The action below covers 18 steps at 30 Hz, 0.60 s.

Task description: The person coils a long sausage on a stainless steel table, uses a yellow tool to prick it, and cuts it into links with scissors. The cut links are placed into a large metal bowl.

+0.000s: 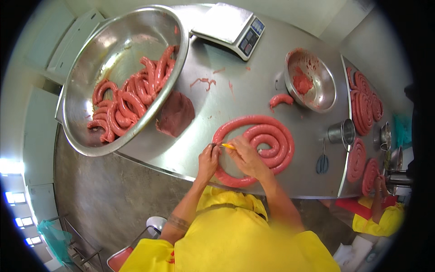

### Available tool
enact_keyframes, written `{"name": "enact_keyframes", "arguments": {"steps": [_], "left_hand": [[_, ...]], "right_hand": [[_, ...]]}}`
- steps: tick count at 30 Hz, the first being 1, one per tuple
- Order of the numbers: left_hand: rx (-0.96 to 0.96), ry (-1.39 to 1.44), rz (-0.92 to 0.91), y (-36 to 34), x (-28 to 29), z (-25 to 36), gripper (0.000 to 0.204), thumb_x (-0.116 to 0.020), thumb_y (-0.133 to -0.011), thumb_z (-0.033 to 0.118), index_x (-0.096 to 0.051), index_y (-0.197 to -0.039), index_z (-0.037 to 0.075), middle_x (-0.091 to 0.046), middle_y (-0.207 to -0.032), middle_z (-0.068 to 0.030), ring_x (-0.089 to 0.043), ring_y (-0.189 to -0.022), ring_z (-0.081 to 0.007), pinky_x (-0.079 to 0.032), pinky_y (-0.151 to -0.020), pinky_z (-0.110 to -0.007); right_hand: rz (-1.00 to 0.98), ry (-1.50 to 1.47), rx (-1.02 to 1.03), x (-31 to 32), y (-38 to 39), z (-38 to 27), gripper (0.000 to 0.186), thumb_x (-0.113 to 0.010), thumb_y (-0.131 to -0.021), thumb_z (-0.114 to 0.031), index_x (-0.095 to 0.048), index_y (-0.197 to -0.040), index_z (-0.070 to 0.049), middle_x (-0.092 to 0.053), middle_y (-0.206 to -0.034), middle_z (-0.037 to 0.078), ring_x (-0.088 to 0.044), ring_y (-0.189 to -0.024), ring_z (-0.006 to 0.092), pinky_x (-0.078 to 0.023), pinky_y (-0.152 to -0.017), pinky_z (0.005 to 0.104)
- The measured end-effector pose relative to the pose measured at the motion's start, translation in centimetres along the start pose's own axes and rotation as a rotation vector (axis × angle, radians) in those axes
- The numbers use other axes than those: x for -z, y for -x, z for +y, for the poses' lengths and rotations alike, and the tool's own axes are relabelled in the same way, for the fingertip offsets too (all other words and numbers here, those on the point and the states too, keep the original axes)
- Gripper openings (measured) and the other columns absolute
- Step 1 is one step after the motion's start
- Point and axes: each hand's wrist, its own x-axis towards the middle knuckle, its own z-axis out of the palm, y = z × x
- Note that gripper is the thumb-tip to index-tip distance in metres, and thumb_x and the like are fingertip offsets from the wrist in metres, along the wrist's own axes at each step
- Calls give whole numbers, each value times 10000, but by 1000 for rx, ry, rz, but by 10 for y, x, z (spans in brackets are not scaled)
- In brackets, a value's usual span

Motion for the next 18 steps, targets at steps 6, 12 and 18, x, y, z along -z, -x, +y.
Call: {"name": "enact_keyframes", "arguments": {"steps": [6,12,18], "left_hand": [[171,-311,-158,-13,-13,-19,99,-545,-979,73,-613,-1033,24,-670,-866,-206,-663,-781,-397,-528,-686,-451],[816,681,-74,-28,19,2,132,-544,-1036,137,-630,-982,53,-535,-1454,-249,-620,-1233,-333,-523,-943,-413],[-231,-503,-18,-3,33,8,210,-666,-896,78,-648,-1104,68,-473,-1314,-211,-464,-1232,-388,-278,-1052,-623]], "right_hand": [[817,-1378,-166,170,91,-32,98,-545,-1050,-203,-555,-1118,-133,-456,-733,-55,-460,-645,61,-436,-626,259],[46,-325,-831,78,107,36,251,-508,-1062,-197,-476,-1290,-97,-509,-982,18,-518,-870,139,-443,-746,324],[-419,-48,-57,-19,-29,44,202,-569,-993,-114,-553,-1184,-51,-627,-1063,154,-627,-1000,337,-489,-842,442]]}}
